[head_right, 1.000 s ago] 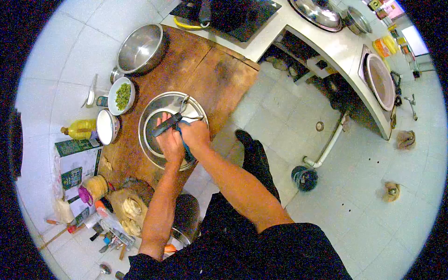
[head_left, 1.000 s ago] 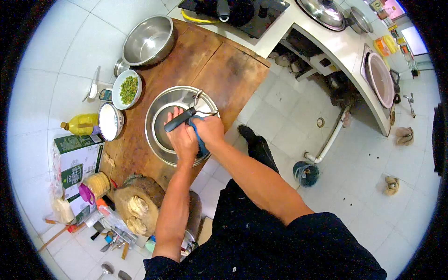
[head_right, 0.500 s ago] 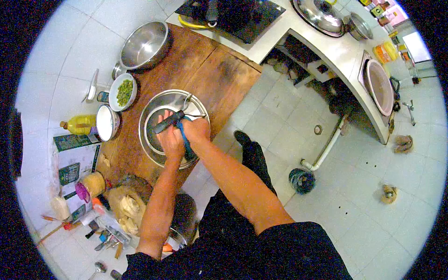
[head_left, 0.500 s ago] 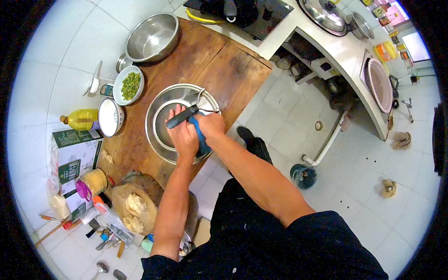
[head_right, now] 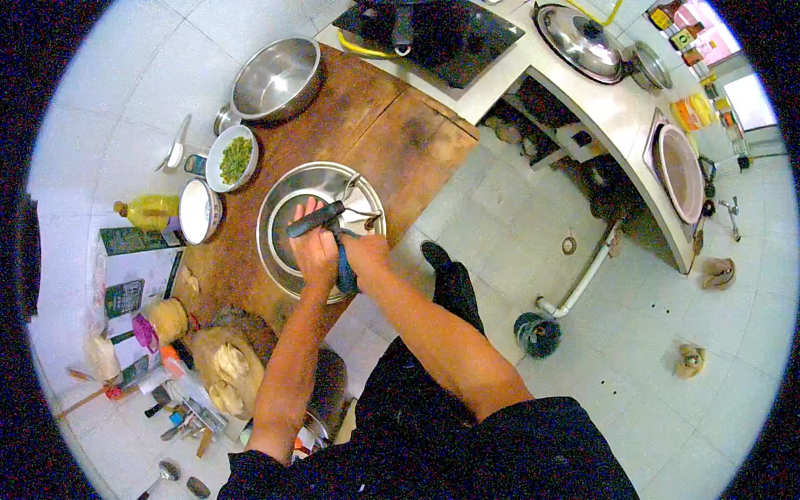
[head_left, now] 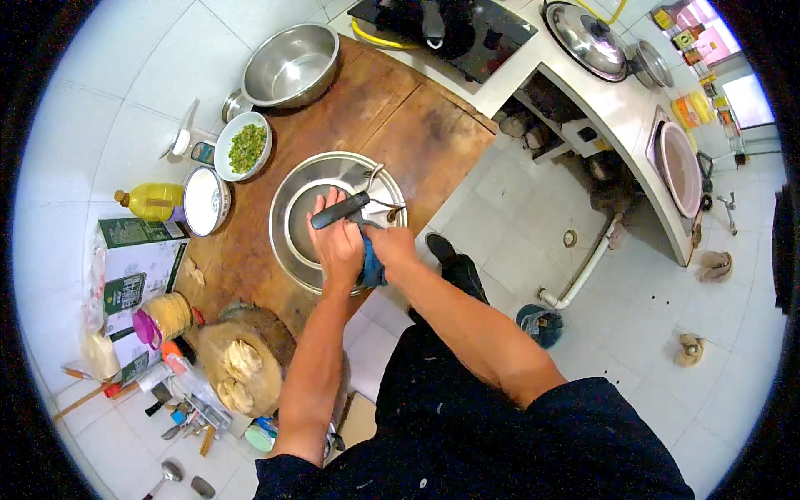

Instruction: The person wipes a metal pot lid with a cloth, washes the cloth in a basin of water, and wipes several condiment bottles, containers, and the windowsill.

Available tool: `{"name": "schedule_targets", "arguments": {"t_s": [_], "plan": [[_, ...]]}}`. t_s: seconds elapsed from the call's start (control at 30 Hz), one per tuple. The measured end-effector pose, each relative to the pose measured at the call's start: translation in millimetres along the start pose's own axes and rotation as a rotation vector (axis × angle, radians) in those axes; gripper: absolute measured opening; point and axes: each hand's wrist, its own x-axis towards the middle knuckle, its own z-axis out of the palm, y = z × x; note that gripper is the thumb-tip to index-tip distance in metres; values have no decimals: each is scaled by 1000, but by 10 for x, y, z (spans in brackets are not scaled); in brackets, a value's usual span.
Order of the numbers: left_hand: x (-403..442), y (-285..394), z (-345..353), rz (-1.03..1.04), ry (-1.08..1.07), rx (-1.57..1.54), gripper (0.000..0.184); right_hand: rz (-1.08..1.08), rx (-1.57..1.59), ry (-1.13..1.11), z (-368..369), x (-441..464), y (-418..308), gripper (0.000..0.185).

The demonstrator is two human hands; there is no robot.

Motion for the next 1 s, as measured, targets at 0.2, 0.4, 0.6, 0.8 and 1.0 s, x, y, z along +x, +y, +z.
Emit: {"name": "schedule_targets", "arguments": {"t_s": [0.2, 0.4, 0.6, 0.8, 1.0], "plan": [[-5, -14, 8, 68, 43, -5, 51, 98, 291, -66, -19, -82, -382, 35], [53, 63, 5, 11, 21, 48, 50, 153, 46, 21, -200, 14, -58, 47], [35, 134, -22, 12, 29, 68, 51, 375, 357, 46, -162, 98, -148, 63], [37, 119, -22, 13, 17, 112, 53, 362, 332, -93, -208, 51, -147, 65], [46, 140, -34, 27, 17, 129, 53, 289, 93, -120, -443, 130, 318, 60]]}}
